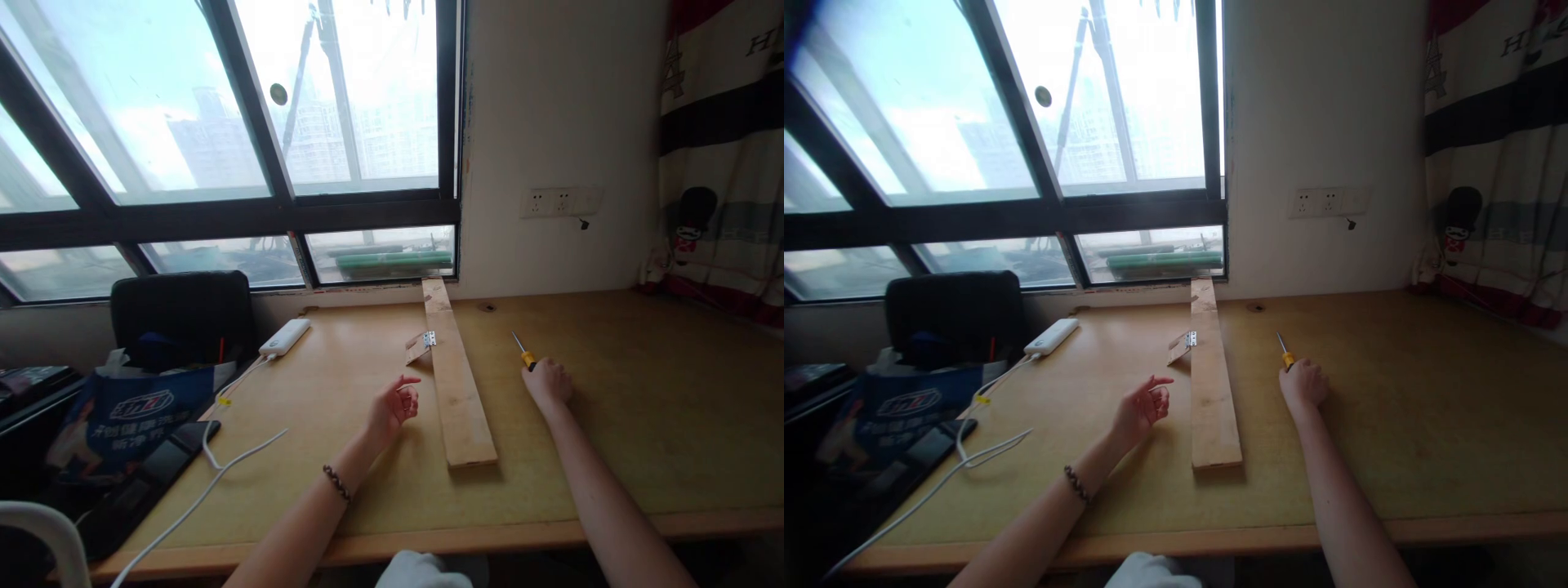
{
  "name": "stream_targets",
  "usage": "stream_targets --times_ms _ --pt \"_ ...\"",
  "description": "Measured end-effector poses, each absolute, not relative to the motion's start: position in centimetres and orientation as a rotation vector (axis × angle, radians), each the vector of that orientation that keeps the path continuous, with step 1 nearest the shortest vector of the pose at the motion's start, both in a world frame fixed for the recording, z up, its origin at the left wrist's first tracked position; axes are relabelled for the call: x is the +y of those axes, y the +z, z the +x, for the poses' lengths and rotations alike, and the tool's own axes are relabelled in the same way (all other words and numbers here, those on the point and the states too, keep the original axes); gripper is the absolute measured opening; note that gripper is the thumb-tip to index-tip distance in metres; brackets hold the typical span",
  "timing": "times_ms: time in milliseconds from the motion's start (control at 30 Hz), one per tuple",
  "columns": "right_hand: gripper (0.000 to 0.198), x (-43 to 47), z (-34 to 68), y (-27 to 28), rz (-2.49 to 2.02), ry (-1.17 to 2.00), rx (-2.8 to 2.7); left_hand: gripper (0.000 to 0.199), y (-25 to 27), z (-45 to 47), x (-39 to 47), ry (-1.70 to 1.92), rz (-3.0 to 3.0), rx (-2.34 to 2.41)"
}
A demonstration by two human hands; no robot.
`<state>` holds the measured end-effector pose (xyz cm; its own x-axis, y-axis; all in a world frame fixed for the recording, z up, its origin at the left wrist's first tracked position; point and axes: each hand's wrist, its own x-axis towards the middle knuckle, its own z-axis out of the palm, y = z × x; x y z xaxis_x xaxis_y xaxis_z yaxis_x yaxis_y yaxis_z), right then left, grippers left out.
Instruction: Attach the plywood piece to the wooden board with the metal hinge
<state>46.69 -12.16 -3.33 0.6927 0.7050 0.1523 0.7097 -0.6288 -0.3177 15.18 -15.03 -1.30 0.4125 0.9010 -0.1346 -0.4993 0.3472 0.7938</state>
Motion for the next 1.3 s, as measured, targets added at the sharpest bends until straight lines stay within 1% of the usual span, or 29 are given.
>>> stream_targets --times_ms 200,333,400,500,600,667,733,867,1033,1167,1300 --pt "0.047 -12.2 46.6 -3.1 -2.542 -0.051 -1.121 0.029 -1.3 15.1 -14.9 0.992 0.747 0.628" --pt "0.046 -12.5 46.3 -2.9 -2.474 -0.191 -1.116 0.029 -1.2 15.2 -14.9 0.997 0.727 0.652" --pt "0.042 -12.7 45.9 -2.7 -2.348 -0.309 -1.172 0.029 -1.3 15.2 -15.0 1.002 0.729 0.662" --pt "0.031 -12.8 44.4 -2.4 -1.962 -0.390 -1.422 0.026 -1.9 15.3 -14.8 1.040 0.770 0.691" --pt "0.023 -12.1 41.5 -1.7 -1.516 -0.240 -1.722 0.021 -2.8 15.9 -13.8 1.125 0.780 0.767" --pt "0.024 -11.0 39.0 -1.0 -1.297 -0.092 -1.861 0.017 -3.1 16.9 -12.6 1.180 0.728 0.836" --pt "0.026 -9.7 36.6 -0.4 -1.186 0.016 -1.942 0.013 -3.1 18.3 -11.2 1.280 0.636 0.913" --pt "0.031 -7.6 33.7 -0.1 -1.257 0.080 -1.986 0.002 -3.0 20.9 -8.4 1.428 0.321 0.995" --pt "0.035 -7.2 33.3 -1.1 -1.359 0.022 -1.988 0.010 -4.0 21.6 -6.4 1.506 0.222 0.846" --pt "0.040 -7.2 33.4 -1.5 -1.357 -0.022 -2.042 0.007 -4.6 21.1 -6.1 1.501 0.242 0.804" --pt "0.044 -6.8 33.3 -1.6 -1.343 0.024 -2.027 0.007 -5.0 20.8 -6.3 1.546 0.261 0.754"
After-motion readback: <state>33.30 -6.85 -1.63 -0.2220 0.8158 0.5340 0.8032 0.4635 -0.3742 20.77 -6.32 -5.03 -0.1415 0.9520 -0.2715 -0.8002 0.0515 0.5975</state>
